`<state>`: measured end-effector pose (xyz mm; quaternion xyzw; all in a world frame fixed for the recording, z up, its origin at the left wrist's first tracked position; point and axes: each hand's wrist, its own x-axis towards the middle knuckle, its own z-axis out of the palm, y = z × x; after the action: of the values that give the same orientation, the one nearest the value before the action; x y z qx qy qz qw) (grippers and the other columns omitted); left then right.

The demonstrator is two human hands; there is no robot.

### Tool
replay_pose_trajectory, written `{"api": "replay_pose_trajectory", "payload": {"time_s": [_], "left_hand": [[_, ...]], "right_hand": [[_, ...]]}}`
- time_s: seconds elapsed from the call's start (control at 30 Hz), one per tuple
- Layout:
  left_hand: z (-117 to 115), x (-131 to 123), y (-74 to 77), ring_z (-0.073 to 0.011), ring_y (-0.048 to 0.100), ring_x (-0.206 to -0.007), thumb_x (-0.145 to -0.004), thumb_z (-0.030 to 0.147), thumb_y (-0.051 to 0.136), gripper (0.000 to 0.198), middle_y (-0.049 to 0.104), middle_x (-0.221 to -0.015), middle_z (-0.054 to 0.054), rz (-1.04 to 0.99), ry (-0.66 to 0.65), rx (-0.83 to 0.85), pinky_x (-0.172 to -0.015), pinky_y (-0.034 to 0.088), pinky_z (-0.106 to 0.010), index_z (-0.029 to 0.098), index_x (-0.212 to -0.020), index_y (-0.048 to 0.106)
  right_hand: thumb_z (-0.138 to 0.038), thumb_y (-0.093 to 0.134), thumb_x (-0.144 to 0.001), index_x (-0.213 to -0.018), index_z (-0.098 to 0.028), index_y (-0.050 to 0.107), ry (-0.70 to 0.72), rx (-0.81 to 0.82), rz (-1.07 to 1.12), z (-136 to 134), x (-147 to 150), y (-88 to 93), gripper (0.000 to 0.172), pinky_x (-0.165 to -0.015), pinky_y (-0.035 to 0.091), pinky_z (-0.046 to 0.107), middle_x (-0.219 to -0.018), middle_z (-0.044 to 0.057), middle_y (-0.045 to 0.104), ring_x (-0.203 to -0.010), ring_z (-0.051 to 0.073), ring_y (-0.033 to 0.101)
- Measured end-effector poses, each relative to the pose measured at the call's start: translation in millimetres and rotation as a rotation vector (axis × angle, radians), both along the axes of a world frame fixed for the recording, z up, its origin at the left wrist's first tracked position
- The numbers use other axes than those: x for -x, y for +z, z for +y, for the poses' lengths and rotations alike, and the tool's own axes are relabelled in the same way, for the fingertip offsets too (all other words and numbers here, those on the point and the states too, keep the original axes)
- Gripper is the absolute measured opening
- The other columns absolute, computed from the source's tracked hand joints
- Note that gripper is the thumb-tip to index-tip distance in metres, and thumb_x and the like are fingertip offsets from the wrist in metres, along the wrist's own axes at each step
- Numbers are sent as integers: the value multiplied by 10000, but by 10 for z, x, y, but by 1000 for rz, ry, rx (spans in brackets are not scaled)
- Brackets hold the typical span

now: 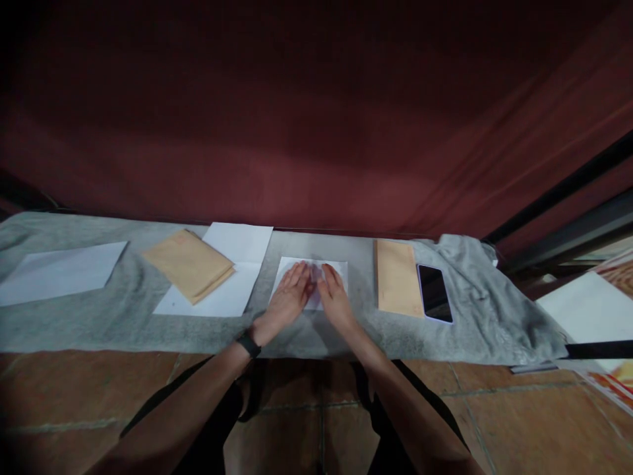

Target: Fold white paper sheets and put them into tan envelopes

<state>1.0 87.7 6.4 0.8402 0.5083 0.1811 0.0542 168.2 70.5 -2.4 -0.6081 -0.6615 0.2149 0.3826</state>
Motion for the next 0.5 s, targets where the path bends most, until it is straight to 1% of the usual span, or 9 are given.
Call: {"api": "replay_pose_trajectory", "payload": {"time_s": [0.1,0.17,0.2,0.27,0.33,0.43,0.5], "left_hand": [[61,-189,-251,-273,246,-1547,-978,206,343,605,349,-1626,-203,8,-67,29,-1247,274,-514,69,-1565,303],[109,-254,-342,-277,234,-1550,-961,193,344,625,321,-1632,-223,35,-55,57,-1258,249,-512,35,-1564,293],[129,-272,-358,-278,225,-1552,-957,195,351,630,306,-1637,-226,50,-45,66,-1264,235,-505,24,-1562,295],[158,-292,-341,-274,203,-1558,-956,202,369,635,280,-1649,-218,77,-28,75,-1276,209,-485,19,-1560,300],[176,-299,-282,-260,193,-1561,-958,195,371,632,272,-1659,-192,101,-14,79,-1280,200,-472,43,-1568,305],[198,-287,-191,-243,209,-1559,-967,169,331,610,297,-1657,-163,128,37,93,-1277,205,-462,71,-1569,325],[215,-257,-160,-242,219,-1556,-975,169,312,599,318,-1649,-161,134,86,94,-1275,199,-457,64,-1564,334]], "right_hand": [[-519,150,-1063,-1538,-131,425,56,38,51,45,272,-90,673,-1229,346,426,-1579,135,454,-1472,207,402],[-515,132,-1066,-1560,-124,389,86,28,1,58,353,-114,680,-1247,316,439,-1606,128,417,-1500,202,360],[-508,130,-1068,-1571,-126,368,96,21,-47,64,363,-117,675,-1255,297,442,-1618,122,397,-1513,200,336],[-483,127,-1074,-1587,-119,329,96,14,-168,76,340,-111,661,-1266,261,443,-1638,120,358,-1534,199,288],[-442,119,-1082,-1590,-110,318,73,26,-284,95,287,-105,638,-1267,246,443,-1638,125,355,-1541,198,271],[-389,152,-1091,-1571,-107,360,48,37,-426,131,204,-114,594,-1261,234,473,-1623,142,376,-1538,218,281],[-393,209,-1091,-1554,-93,392,35,32,-497,150,163,-129,581,-1256,230,501,-1623,164,364,-1536,254,289]]}}
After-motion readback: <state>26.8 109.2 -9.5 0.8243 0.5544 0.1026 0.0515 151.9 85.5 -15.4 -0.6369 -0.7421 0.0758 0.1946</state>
